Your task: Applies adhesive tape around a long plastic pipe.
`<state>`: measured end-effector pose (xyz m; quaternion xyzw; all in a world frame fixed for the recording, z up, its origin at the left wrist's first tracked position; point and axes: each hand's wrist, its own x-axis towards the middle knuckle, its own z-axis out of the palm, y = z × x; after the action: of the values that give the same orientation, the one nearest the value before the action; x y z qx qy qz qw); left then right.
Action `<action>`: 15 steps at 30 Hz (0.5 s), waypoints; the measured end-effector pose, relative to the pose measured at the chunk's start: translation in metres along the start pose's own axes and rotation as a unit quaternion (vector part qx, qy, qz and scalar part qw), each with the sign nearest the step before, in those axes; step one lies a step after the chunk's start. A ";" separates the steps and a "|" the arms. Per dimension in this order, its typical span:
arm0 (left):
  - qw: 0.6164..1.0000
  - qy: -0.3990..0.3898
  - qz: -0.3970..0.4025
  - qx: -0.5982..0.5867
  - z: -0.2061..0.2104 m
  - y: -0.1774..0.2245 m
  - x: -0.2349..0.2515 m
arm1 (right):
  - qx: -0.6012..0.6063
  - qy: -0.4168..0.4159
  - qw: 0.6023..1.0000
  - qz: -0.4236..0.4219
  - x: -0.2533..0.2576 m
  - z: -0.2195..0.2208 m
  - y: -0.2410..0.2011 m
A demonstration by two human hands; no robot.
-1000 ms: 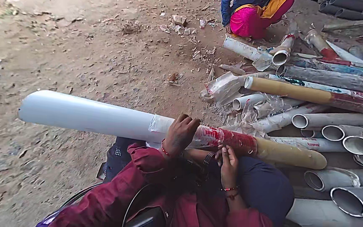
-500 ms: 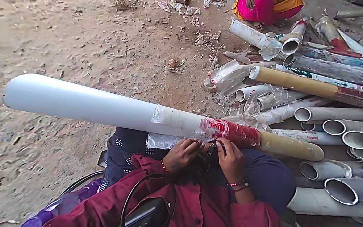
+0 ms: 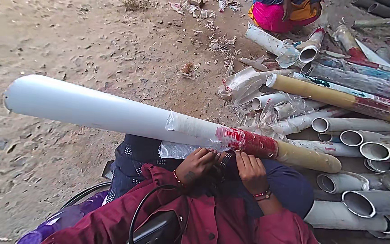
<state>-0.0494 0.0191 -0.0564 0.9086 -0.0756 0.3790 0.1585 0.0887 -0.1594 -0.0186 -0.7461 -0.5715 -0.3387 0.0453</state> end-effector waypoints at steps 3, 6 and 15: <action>1.000 -0.002 -0.003 0.001 -0.001 0.001 0.002 | -0.015 -0.002 1.000 -0.015 -0.003 -0.002 0.006; 1.000 -0.004 -0.001 0.000 -0.002 0.001 0.002 | -0.037 -0.018 0.999 -0.016 -0.005 -0.003 0.014; 1.000 0.020 -0.005 0.017 0.005 0.002 0.000 | 0.076 0.008 0.997 -0.004 0.018 -0.012 0.017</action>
<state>-0.0468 0.0155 -0.0594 0.9037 -0.0613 0.3978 0.1461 0.1010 -0.1558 0.0058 -0.7355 -0.5984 -0.2998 0.1051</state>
